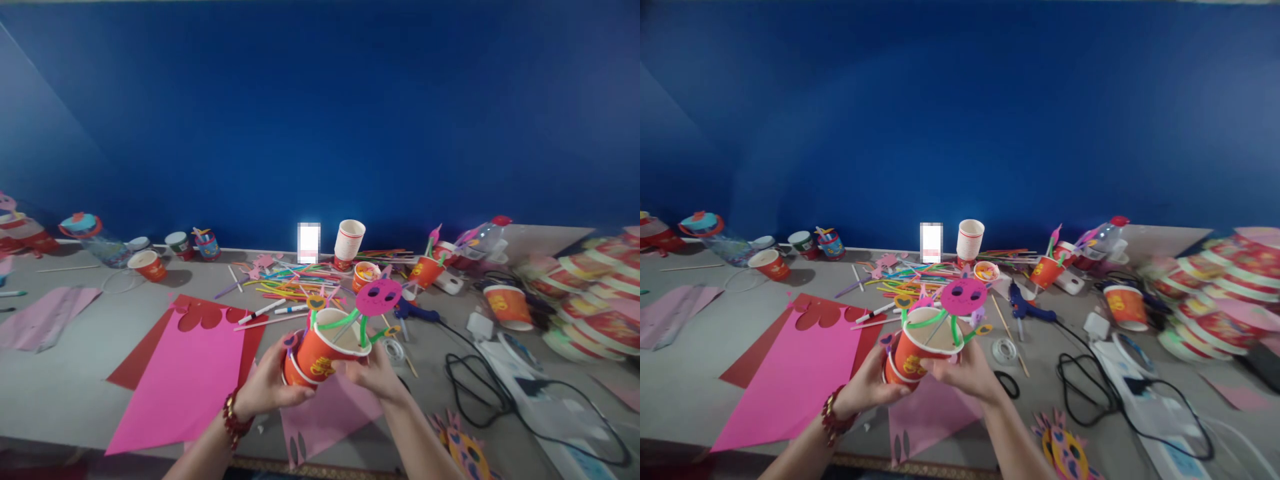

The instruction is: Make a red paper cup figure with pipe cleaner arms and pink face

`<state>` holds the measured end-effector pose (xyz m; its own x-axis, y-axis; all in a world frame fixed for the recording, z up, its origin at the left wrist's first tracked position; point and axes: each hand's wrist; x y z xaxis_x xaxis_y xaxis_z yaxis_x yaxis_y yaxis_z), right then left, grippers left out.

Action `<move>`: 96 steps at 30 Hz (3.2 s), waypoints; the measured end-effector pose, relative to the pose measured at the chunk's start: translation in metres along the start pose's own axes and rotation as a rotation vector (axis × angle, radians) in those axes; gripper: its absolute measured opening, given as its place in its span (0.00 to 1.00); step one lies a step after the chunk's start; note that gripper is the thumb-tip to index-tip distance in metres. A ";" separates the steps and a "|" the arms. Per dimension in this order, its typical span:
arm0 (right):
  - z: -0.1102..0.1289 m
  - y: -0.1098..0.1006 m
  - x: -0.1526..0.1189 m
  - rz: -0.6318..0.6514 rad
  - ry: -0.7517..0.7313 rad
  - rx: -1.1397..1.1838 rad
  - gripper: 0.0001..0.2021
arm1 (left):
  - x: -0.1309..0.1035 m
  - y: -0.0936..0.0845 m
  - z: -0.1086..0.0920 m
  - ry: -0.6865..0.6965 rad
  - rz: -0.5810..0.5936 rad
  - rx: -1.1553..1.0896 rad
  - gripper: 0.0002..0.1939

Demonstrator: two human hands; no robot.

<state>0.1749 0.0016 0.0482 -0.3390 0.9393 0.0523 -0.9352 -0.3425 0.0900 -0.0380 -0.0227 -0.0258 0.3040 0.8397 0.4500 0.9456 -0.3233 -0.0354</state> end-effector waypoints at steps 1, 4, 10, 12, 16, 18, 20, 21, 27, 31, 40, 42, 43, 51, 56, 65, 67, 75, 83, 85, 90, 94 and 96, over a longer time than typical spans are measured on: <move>0.002 0.000 0.000 0.002 0.005 0.000 0.21 | 0.000 0.000 0.000 -0.002 0.000 -0.009 0.48; 0.009 0.001 0.001 0.005 0.014 -0.017 0.21 | 0.001 0.000 -0.001 -0.021 -0.015 -0.021 0.48; 0.017 0.006 0.004 -0.009 0.013 -0.022 0.15 | 0.005 -0.001 -0.007 -0.053 -0.007 -0.065 0.45; 0.015 0.008 0.004 -0.001 0.026 0.009 0.16 | 0.006 -0.001 -0.008 -0.051 -0.001 -0.086 0.45; 0.010 0.011 0.004 -0.011 0.037 0.039 0.19 | 0.006 0.001 -0.008 -0.072 0.002 -0.114 0.43; 0.007 0.012 0.004 -0.034 0.049 0.048 0.19 | 0.008 0.002 -0.010 -0.078 0.020 -0.141 0.42; 0.006 0.013 0.005 -0.048 0.059 0.049 0.20 | 0.010 0.003 -0.012 -0.075 0.043 -0.165 0.41; 0.006 0.012 0.005 -0.052 0.059 0.042 0.19 | 0.011 0.003 -0.013 -0.074 0.049 -0.172 0.40; 0.009 0.007 0.007 -0.009 0.017 -0.052 0.16 | 0.014 0.004 -0.016 -0.107 0.036 -0.159 0.36; 0.012 0.007 0.008 0.003 0.014 -0.127 0.16 | 0.013 0.004 -0.014 -0.122 0.040 -0.185 0.34; 0.001 0.020 0.006 -0.078 -0.032 -0.131 0.12 | 0.012 0.006 -0.013 -0.120 -0.047 -0.282 0.33; 0.001 0.022 0.007 -0.065 -0.020 -0.118 0.12 | 0.011 0.006 -0.013 -0.126 -0.074 -0.272 0.33; 0.001 0.022 0.007 -0.057 -0.015 -0.112 0.13 | 0.011 0.006 -0.013 -0.125 -0.091 -0.264 0.34; -0.003 0.004 0.009 -0.129 -0.128 -0.050 0.28 | 0.013 0.003 -0.013 -0.130 -0.128 -0.277 0.34; -0.005 0.012 0.007 -0.186 -0.038 -0.057 0.26 | 0.013 0.002 -0.012 -0.133 -0.093 -0.280 0.36; -0.001 0.014 0.011 -0.086 0.012 -0.045 0.21 | 0.010 0.002 -0.008 -0.104 -0.075 -0.242 0.36; -0.003 0.014 0.009 -0.094 0.019 -0.038 0.22 | 0.011 0.004 -0.010 -0.114 -0.076 -0.274 0.37; -0.020 0.012 0.002 -0.134 -0.071 0.095 0.24 | 0.011 0.002 -0.006 -0.138 -0.148 -0.284 0.37; -0.036 0.020 -0.015 -0.063 -0.051 -0.104 0.34 | 0.012 -0.005 -0.020 -0.070 -0.299 -0.108 0.32; -0.039 0.017 -0.018 -0.064 -0.049 -0.168 0.33 | 0.015 -0.023 -0.028 0.010 -0.343 0.026 0.30; -0.053 0.006 -0.022 -0.112 -0.025 -0.304 0.29 | 0.043 -0.112 -0.037 0.115 -0.523 0.255 0.27; -0.069 0.001 -0.019 -0.164 -0.044 -0.404 0.26 | 0.072 -0.186 -0.028 0.159 -0.619 0.365 0.32; -0.075 0.001 -0.016 -0.199 -0.071 -0.423 0.24 | 0.081 -0.211 -0.019 0.172 -0.674 0.410 0.34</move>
<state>0.1721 -0.0125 -0.0275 -0.1546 0.9773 0.1445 -0.9458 -0.1042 -0.3075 -0.2153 0.1052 0.0347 -0.3371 0.7071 0.6215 0.8966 0.4425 -0.0171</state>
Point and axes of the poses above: each hand's wrist, its own x-axis towards the middle knuckle, its own y-axis out of the palm, z = x × y, and after that the axes turned 14 degrees about y, right-handed
